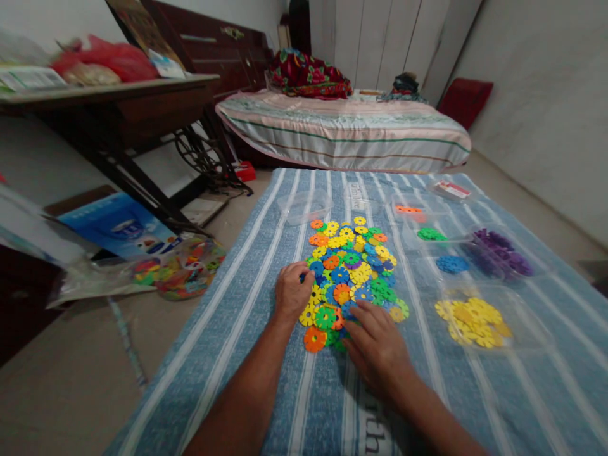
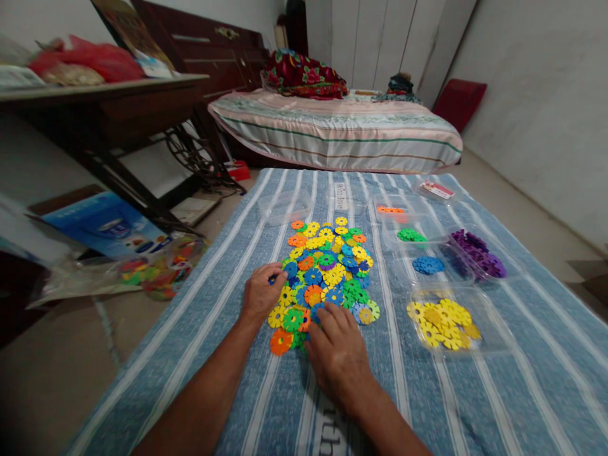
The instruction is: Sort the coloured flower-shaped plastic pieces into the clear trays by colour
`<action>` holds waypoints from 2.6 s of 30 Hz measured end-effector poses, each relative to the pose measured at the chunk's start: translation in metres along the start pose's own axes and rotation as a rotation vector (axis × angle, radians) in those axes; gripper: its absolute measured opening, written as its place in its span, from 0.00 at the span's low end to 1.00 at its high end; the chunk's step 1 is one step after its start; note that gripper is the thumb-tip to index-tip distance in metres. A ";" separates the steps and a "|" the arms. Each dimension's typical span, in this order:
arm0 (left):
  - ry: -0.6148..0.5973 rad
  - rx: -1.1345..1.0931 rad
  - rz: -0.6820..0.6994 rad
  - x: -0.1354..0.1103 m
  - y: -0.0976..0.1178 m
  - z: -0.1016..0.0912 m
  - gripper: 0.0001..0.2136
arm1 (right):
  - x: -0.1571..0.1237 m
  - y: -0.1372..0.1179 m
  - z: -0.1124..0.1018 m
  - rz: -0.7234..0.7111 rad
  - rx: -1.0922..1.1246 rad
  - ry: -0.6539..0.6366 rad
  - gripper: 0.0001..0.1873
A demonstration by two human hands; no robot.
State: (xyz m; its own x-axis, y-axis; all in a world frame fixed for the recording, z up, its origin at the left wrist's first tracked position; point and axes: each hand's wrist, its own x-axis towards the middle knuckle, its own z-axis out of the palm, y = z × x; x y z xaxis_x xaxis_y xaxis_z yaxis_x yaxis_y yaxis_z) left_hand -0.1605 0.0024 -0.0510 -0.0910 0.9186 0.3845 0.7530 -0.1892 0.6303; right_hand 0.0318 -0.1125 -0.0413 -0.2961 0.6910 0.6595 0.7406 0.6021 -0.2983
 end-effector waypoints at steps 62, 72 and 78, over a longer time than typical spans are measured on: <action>-0.013 0.012 0.025 0.006 -0.003 -0.002 0.07 | -0.022 0.032 -0.016 -0.040 -0.024 -0.153 0.05; -0.014 0.009 0.022 0.008 -0.004 -0.003 0.08 | -0.010 0.032 -0.021 -0.054 0.016 0.023 0.06; -0.015 -0.001 0.011 0.008 -0.005 -0.002 0.08 | 0.015 0.070 -0.053 0.010 -0.114 0.100 0.06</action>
State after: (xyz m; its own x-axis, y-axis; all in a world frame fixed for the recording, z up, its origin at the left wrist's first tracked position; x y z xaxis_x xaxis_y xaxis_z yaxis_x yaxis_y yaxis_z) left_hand -0.1658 0.0100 -0.0497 -0.0729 0.9217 0.3811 0.7531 -0.1996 0.6269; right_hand 0.1113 -0.0808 -0.0155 -0.2308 0.6498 0.7242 0.8084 0.5423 -0.2289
